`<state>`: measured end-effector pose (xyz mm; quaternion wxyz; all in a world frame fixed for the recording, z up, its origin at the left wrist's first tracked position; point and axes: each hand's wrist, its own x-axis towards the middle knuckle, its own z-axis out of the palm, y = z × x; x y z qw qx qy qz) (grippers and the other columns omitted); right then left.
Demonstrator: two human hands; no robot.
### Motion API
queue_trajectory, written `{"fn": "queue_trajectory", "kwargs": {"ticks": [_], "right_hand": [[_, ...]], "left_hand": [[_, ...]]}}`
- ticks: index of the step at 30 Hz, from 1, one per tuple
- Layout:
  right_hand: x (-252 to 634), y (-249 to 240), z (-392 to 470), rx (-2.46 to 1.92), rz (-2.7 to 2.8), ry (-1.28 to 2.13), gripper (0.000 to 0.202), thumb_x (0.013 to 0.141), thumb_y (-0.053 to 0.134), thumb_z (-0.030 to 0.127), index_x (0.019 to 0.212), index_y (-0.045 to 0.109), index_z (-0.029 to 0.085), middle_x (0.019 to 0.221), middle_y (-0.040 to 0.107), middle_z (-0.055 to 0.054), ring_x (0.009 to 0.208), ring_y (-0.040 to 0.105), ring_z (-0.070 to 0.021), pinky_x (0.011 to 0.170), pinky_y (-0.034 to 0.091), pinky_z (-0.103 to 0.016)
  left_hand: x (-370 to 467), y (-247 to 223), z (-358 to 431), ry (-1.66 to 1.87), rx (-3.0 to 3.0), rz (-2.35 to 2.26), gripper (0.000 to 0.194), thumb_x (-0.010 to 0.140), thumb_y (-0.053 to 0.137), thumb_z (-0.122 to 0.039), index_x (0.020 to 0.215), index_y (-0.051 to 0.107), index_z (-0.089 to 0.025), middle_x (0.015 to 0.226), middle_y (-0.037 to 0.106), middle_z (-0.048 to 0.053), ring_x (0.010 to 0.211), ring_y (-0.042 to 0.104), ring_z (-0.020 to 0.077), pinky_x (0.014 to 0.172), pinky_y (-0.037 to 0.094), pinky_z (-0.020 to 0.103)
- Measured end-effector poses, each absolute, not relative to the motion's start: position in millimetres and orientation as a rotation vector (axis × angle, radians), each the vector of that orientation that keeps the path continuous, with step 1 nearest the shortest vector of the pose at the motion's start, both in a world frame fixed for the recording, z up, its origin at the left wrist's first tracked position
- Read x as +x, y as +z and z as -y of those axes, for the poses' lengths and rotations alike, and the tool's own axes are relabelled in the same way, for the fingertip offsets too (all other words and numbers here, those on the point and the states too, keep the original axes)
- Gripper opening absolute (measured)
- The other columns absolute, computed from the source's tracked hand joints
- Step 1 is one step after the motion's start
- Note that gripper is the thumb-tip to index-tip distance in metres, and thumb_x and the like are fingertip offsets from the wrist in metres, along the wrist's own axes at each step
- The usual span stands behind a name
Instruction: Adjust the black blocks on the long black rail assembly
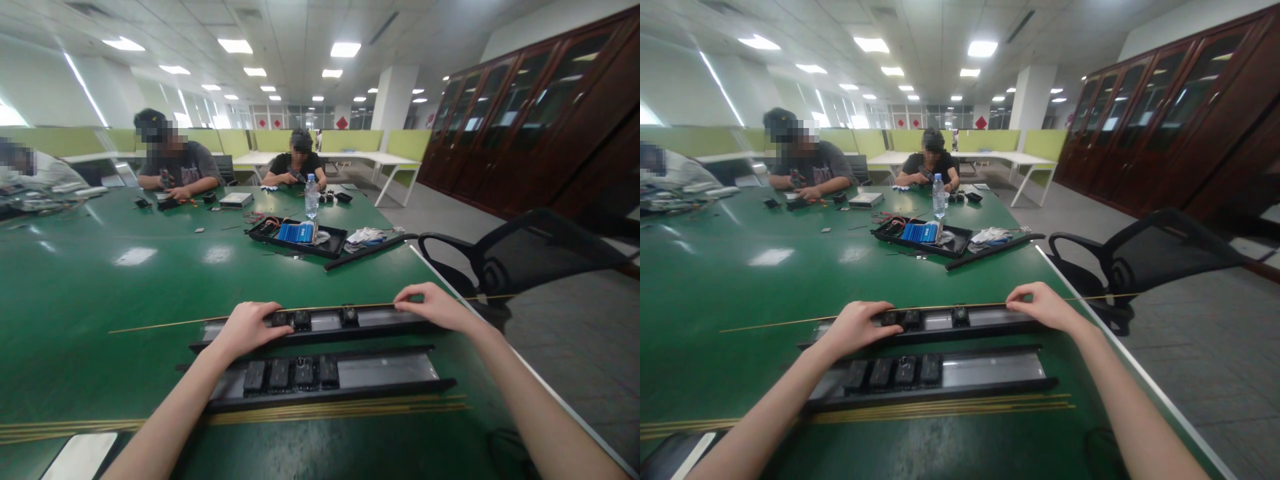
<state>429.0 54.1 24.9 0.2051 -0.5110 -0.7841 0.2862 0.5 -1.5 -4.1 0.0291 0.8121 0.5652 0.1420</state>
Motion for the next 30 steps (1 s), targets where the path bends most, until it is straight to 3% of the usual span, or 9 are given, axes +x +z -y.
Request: {"fn": "queue_trajectory", "kwargs": {"ticks": [18,30], "right_hand": [[445.7,26.6,-57.8,-1.447,2.203,0.806,0.029,0.081,0.070,0.049,0.084,0.079,0.022,0.088,0.079,-0.004,0.086,0.071,-0.0252,0.085,0.052,-0.034],[452.6,28.3,-57.7,-1.519,2.187,0.793,0.036,0.078,0.069,0.056,0.085,0.080,0.022,0.091,0.080,-0.005,0.088,0.072,-0.0260,0.088,0.053,-0.034]], "left_hand": [[0.5,-3.6,3.0,0.449,2.491,-1.734,0.047,0.084,0.063,-0.066,0.094,0.074,-0.022,0.087,0.077,0.006,0.078,0.072,0.0237,0.066,0.044,0.028],[-1.3,-4.6,1.3,0.439,2.510,-1.713,0.049,0.084,0.062,-0.067,0.098,0.075,-0.021,0.089,0.078,0.008,0.084,0.073,0.0270,0.069,0.046,0.030]]}}
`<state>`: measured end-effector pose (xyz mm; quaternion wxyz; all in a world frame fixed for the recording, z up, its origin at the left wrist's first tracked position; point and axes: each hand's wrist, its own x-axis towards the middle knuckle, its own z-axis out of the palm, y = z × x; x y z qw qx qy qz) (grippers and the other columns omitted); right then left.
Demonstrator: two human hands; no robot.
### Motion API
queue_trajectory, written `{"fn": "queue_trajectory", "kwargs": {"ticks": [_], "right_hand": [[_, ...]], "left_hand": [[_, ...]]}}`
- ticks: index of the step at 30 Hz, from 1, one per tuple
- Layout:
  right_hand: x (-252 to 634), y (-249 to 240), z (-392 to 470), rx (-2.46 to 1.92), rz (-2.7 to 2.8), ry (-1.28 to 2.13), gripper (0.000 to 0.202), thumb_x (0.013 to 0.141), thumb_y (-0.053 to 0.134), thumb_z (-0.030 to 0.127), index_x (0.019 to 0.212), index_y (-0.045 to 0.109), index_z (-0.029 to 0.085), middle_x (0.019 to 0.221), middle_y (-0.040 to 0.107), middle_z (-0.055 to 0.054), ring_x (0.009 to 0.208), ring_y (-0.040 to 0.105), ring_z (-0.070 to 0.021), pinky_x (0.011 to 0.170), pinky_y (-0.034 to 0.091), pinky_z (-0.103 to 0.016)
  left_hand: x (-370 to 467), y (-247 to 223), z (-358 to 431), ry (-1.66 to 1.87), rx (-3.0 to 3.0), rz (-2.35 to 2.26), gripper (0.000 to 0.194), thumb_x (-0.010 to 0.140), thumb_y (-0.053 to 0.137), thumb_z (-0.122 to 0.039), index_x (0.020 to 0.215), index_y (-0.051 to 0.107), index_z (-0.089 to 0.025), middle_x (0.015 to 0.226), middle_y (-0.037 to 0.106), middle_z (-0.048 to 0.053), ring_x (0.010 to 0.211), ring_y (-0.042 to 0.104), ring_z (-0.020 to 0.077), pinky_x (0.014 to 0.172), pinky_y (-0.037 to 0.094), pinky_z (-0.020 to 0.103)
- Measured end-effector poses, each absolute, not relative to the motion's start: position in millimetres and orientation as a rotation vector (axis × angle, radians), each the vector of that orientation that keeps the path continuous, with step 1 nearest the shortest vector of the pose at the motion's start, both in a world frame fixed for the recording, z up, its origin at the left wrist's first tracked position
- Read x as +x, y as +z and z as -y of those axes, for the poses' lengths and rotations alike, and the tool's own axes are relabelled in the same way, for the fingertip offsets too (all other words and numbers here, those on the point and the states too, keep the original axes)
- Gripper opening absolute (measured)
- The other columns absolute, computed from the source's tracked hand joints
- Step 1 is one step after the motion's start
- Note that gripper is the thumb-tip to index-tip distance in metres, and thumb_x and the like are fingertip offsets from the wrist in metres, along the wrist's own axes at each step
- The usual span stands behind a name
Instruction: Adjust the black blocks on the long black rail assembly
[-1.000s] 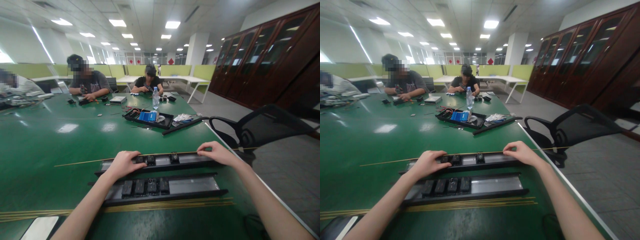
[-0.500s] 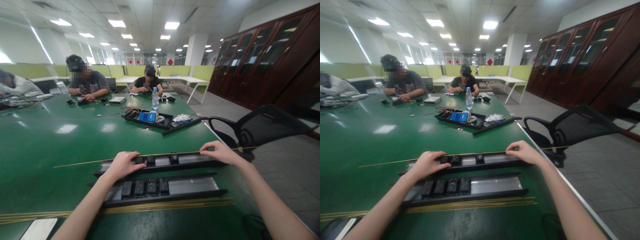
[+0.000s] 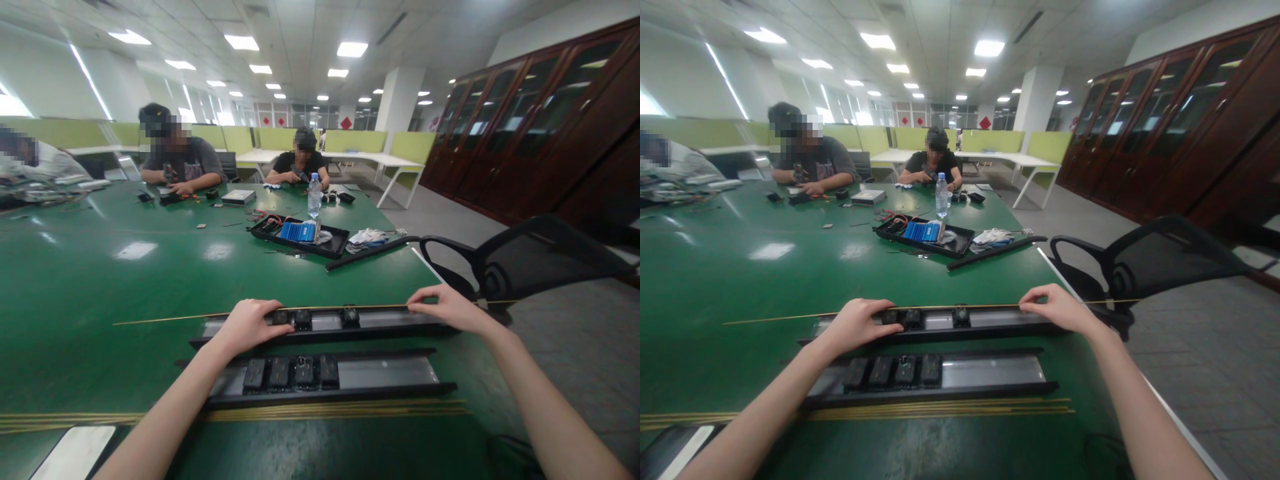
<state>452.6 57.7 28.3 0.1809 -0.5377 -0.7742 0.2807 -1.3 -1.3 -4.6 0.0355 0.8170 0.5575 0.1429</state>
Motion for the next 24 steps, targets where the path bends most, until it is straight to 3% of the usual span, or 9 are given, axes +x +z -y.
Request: {"fn": "queue_trajectory", "kwargs": {"ticks": [8,14,24], "right_hand": [[455.9,24.0,-60.7,-1.516,2.201,0.792,0.035,0.079,0.069,0.054,0.087,0.080,0.022,0.093,0.080,-0.005,0.089,0.072,-0.0264,0.087,0.054,-0.035],[460.4,22.8,-62.6,-1.534,2.173,0.752,0.044,0.078,0.071,0.056,0.103,0.080,0.021,0.103,0.079,-0.007,0.098,0.072,-0.0277,0.091,0.054,-0.036],[457.8,26.6,-61.3,-1.539,2.177,0.707,0.043,0.077,0.071,0.059,0.097,0.081,0.023,0.101,0.080,-0.007,0.096,0.073,-0.0283,0.090,0.056,-0.037]], "left_hand": [[-4.5,-8.8,-0.1,0.462,2.528,-1.715,0.050,0.084,0.062,-0.068,0.098,0.075,-0.022,0.088,0.078,0.007,0.082,0.073,0.0249,0.068,0.046,0.028],[-3.7,-8.8,0.8,0.469,2.543,-1.735,0.048,0.083,0.062,-0.067,0.096,0.074,-0.022,0.086,0.078,0.006,0.080,0.073,0.0249,0.067,0.045,0.029],[-2.3,-7.9,2.8,0.452,2.567,-1.764,0.048,0.084,0.060,-0.068,0.096,0.072,-0.023,0.086,0.077,0.004,0.080,0.073,0.0249,0.066,0.044,0.029]]}}
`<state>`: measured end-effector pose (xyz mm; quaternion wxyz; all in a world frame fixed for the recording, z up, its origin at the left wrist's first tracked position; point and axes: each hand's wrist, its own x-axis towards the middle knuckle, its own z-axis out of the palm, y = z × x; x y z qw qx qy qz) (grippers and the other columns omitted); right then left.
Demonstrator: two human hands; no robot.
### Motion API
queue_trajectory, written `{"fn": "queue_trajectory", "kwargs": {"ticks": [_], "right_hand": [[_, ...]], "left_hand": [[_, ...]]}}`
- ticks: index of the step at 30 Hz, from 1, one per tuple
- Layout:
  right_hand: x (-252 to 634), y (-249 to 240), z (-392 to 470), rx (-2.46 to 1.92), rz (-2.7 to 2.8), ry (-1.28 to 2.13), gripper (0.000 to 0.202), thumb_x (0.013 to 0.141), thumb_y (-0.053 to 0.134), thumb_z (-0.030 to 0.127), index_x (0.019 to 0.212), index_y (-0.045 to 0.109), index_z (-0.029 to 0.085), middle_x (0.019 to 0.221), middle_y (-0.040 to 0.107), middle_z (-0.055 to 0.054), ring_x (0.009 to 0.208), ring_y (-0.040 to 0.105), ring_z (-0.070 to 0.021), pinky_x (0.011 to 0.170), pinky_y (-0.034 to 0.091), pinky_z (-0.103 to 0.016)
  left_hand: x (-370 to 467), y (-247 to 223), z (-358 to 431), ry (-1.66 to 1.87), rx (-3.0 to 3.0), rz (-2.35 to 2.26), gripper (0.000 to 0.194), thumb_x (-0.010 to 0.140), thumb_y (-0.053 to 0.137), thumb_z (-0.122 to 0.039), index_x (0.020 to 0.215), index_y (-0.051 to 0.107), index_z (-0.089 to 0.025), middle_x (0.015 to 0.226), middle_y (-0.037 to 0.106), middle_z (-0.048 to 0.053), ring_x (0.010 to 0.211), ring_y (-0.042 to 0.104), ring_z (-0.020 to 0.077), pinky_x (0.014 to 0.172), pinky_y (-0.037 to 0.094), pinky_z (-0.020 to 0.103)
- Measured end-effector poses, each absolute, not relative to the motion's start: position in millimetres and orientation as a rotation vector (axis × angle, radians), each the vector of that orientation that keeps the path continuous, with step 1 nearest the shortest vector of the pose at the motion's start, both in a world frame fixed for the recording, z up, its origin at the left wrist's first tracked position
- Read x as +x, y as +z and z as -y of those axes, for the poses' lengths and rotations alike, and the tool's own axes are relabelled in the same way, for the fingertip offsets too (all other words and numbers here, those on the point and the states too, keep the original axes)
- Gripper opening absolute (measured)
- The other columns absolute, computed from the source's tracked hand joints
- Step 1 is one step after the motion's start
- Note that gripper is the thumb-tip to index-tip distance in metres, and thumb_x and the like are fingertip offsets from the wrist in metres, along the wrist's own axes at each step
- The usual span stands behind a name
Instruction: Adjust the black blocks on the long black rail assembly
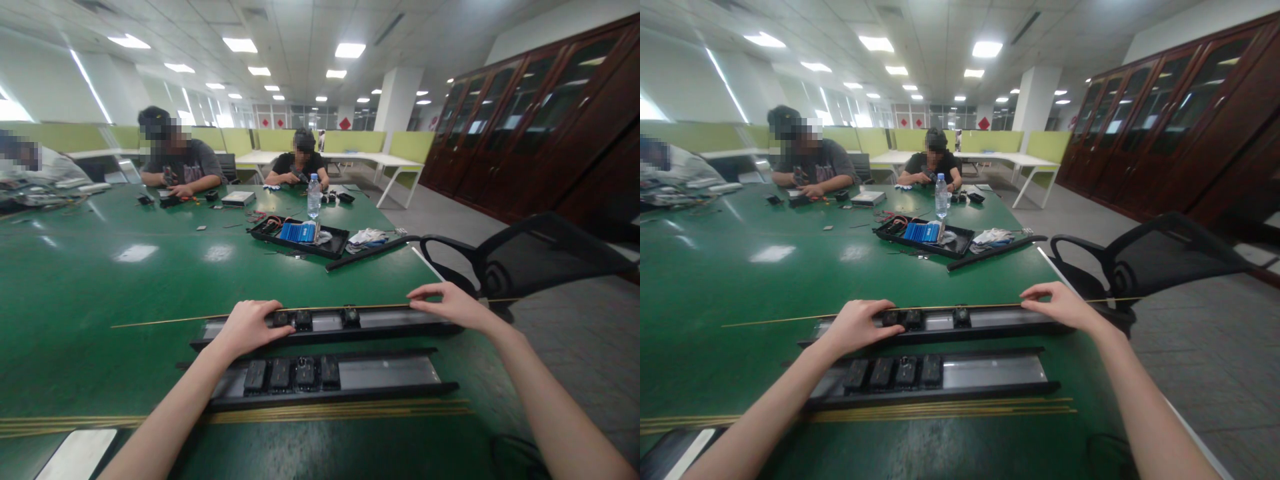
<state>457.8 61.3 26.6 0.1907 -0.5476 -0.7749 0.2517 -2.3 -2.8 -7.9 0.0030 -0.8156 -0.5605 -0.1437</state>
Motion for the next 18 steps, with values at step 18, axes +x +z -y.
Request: {"fn": "queue_trajectory", "kwargs": {"ticks": [18], "right_hand": [[455.7,29.6,-58.3,-1.569,2.177,0.689,0.042,0.076,0.071,0.059,0.096,0.081,0.023,0.100,0.080,-0.006,0.096,0.072,-0.0283,0.091,0.055,-0.037]], "left_hand": [[-5.1,-6.5,3.7,-0.445,-2.527,1.835,0.058,0.081,0.057,-0.075,0.102,0.075,-0.024,0.091,0.078,0.007,0.086,0.073,0.0274,0.073,0.047,0.031]]}}
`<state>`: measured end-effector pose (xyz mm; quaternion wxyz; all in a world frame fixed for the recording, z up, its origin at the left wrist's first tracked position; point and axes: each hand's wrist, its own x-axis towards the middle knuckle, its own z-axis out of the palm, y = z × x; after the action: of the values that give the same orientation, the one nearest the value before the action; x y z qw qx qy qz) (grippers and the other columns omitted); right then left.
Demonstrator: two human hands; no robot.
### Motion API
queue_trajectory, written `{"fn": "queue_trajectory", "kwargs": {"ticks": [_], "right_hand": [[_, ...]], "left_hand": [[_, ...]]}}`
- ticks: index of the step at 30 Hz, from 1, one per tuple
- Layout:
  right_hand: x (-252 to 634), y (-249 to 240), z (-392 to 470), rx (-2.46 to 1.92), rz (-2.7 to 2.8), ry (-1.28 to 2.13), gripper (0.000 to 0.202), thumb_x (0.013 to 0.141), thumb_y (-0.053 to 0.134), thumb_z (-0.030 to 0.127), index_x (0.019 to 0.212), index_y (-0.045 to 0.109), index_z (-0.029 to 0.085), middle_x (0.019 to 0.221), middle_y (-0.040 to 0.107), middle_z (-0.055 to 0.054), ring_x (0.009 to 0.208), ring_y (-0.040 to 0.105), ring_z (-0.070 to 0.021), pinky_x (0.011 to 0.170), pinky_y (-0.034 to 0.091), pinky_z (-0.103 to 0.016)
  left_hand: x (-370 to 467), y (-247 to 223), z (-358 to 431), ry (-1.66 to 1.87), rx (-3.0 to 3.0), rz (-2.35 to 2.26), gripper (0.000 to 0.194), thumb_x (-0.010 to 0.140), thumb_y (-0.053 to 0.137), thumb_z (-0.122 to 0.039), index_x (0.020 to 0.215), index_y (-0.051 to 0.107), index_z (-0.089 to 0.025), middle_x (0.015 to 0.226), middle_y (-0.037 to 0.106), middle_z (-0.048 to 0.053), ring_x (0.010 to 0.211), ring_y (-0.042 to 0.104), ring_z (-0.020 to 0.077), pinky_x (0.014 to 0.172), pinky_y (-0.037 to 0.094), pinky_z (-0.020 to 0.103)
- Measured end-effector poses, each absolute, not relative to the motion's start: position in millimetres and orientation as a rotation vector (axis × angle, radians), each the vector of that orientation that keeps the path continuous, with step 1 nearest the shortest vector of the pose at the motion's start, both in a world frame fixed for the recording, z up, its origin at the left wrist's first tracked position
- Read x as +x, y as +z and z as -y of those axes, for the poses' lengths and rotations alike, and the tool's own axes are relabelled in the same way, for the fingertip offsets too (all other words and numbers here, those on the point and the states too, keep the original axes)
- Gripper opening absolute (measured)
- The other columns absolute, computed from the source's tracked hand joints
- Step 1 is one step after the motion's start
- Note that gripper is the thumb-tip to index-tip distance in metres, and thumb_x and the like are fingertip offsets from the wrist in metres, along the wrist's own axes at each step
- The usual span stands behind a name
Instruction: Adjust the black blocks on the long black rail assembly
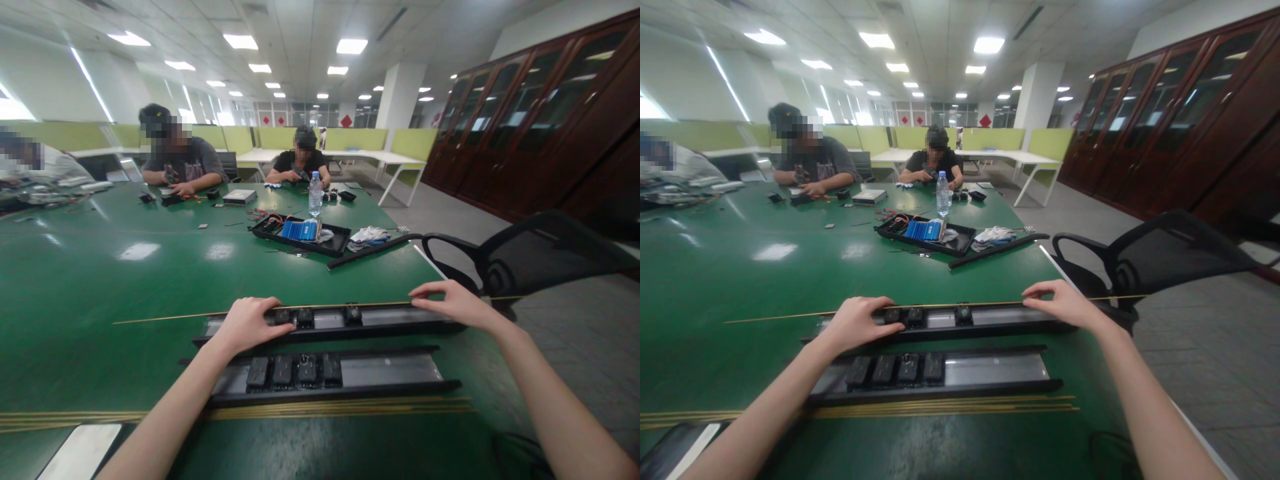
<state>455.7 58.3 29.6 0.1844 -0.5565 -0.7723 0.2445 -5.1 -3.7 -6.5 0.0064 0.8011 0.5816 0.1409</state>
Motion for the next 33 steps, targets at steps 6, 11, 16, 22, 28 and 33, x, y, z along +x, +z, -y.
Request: {"fn": "queue_trajectory", "kwargs": {"ticks": [6,11,16,22,28,33], "right_hand": [[455.9,28.9,-58.4,-1.570,2.178,0.700,0.043,0.076,0.070,0.059,0.096,0.081,0.023,0.102,0.079,-0.007,0.096,0.072,-0.0301,0.091,0.055,-0.040],[455.7,27.3,-60.0,-1.533,2.217,0.729,0.037,0.079,0.067,0.057,0.086,0.080,0.023,0.095,0.080,-0.006,0.091,0.072,-0.0287,0.089,0.054,-0.037],[453.4,26.9,-58.6,-1.500,2.218,0.739,0.035,0.081,0.066,0.054,0.082,0.079,0.022,0.090,0.080,-0.005,0.088,0.072,-0.0272,0.088,0.053,-0.036],[451.1,27.1,-58.5,-1.491,2.213,0.753,0.035,0.080,0.066,0.053,0.085,0.080,0.021,0.091,0.080,-0.005,0.088,0.072,-0.0273,0.087,0.054,-0.036],[446.9,28.5,-57.5,-1.458,2.223,0.809,0.036,0.082,0.064,0.054,0.086,0.079,0.022,0.089,0.080,-0.006,0.088,0.072,-0.0277,0.087,0.054,-0.037],[435.7,27.7,-54.3,-1.456,2.220,0.740,0.035,0.082,0.065,0.053,0.093,0.079,0.022,0.098,0.079,-0.006,0.093,0.072,-0.0277,0.088,0.054,-0.037]], "left_hand": [[-5.0,-5.6,4.5,0.434,2.530,-1.819,0.057,0.081,0.058,-0.075,0.099,0.074,-0.023,0.088,0.078,0.007,0.084,0.073,0.0277,0.071,0.047,0.031],[-4.0,-3.9,4.8,0.460,2.525,-1.818,0.056,0.080,0.058,-0.075,0.100,0.074,-0.024,0.092,0.079,0.007,0.086,0.074,0.0271,0.073,0.048,0.031],[0.3,-2.5,6.6,0.481,2.528,-1.769,0.058,0.082,0.057,-0.074,0.104,0.073,-0.023,0.099,0.079,0.007,0.090,0.074,0.0287,0.075,0.051,0.033],[4.2,-7.2,6.2,0.552,2.521,-1.694,0.057,0.085,0.059,-0.067,0.117,0.071,-0.021,0.111,0.077,0.008,0.098,0.074,0.0277,0.085,0.054,0.033],[3.4,-9.3,4.5,0.559,2.518,-1.680,0.055,0.086,0.061,-0.063,0.118,0.071,-0.020,0.112,0.077,0.008,0.099,0.074,0.0279,0.085,0.055,0.034],[1.9,-9.5,3.2,0.571,2.532,-1.662,0.051,0.086,0.061,-0.063,0.115,0.072,-0.022,0.107,0.078,0.008,0.095,0.074,0.0265,0.082,0.055,0.031]]}}
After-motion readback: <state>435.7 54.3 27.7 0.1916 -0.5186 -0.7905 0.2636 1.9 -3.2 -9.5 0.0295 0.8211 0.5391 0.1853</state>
